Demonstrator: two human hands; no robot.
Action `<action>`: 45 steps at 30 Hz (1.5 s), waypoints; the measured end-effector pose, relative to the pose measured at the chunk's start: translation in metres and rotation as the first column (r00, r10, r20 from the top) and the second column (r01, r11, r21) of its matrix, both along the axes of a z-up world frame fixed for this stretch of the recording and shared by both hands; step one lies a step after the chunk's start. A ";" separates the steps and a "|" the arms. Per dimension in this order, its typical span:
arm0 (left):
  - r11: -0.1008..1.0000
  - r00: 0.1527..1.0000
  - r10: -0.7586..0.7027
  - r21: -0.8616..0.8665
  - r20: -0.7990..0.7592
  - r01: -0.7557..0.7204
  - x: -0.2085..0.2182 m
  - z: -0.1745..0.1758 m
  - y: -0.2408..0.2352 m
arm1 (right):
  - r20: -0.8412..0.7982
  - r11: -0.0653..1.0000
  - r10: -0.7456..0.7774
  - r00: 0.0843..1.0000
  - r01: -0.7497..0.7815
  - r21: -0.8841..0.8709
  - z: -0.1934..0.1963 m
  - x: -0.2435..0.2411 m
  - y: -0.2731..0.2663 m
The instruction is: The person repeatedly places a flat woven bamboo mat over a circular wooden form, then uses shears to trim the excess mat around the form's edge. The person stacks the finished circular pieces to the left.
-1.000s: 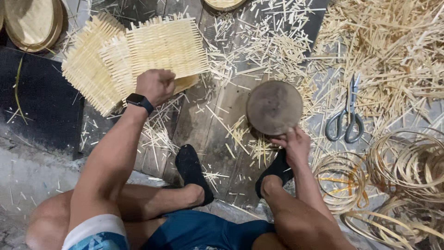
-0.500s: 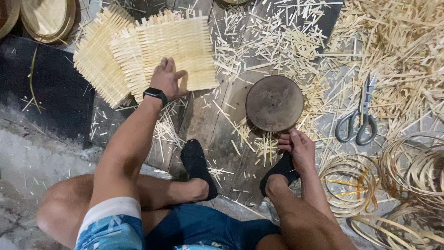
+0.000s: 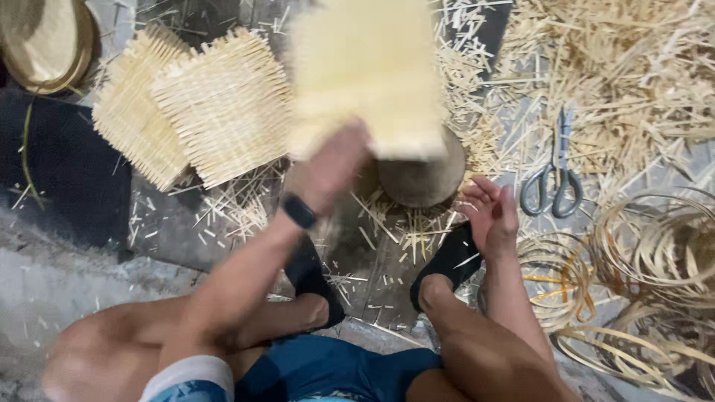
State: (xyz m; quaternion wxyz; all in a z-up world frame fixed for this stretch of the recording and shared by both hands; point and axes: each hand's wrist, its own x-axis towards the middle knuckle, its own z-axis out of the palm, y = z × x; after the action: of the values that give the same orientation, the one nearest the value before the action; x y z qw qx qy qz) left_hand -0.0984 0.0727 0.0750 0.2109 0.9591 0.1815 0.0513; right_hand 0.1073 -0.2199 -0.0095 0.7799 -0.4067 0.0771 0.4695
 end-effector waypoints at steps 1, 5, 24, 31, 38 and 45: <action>0.858 0.999 0.015 -0.514 0.050 0.013 0.017 -0.015 -0.033 | -0.084 0.998 0.021 0.996 -0.015 0.064 -0.001 0.006 0.003; 0.899 0.884 -0.438 0.077 0.165 0.431 0.015 -0.052 -0.099 | 0.234 0.944 0.171 0.957 -0.090 -0.318 -0.020 0.019 0.015; 0.484 0.773 0.490 -0.612 -0.402 -0.625 0.035 -0.122 0.011 | 0.440 0.826 0.222 0.870 0.071 -0.558 -0.071 0.006 0.019; 0.188 0.691 0.580 -0.754 -0.432 -0.629 0.030 -0.098 0.009 | 0.806 0.564 0.139 0.575 0.623 -0.542 -0.048 0.075 -0.099; 0.055 0.643 0.699 -0.873 -0.313 -0.485 -0.003 -0.084 0.033 | 0.156 0.041 0.978 0.138 0.606 -0.794 -0.019 0.149 -0.267; 0.533 0.714 0.680 -0.779 0.164 -0.329 0.022 -0.024 0.012 | 0.523 0.371 0.852 0.015 0.687 -0.625 0.022 0.141 -0.260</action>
State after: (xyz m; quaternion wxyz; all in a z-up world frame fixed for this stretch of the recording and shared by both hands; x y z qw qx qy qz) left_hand -0.0768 0.0851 0.0514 0.5689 0.6637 0.4106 0.2594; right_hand 0.2483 -0.4804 0.0122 0.1356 -0.9477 -0.2857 -0.0432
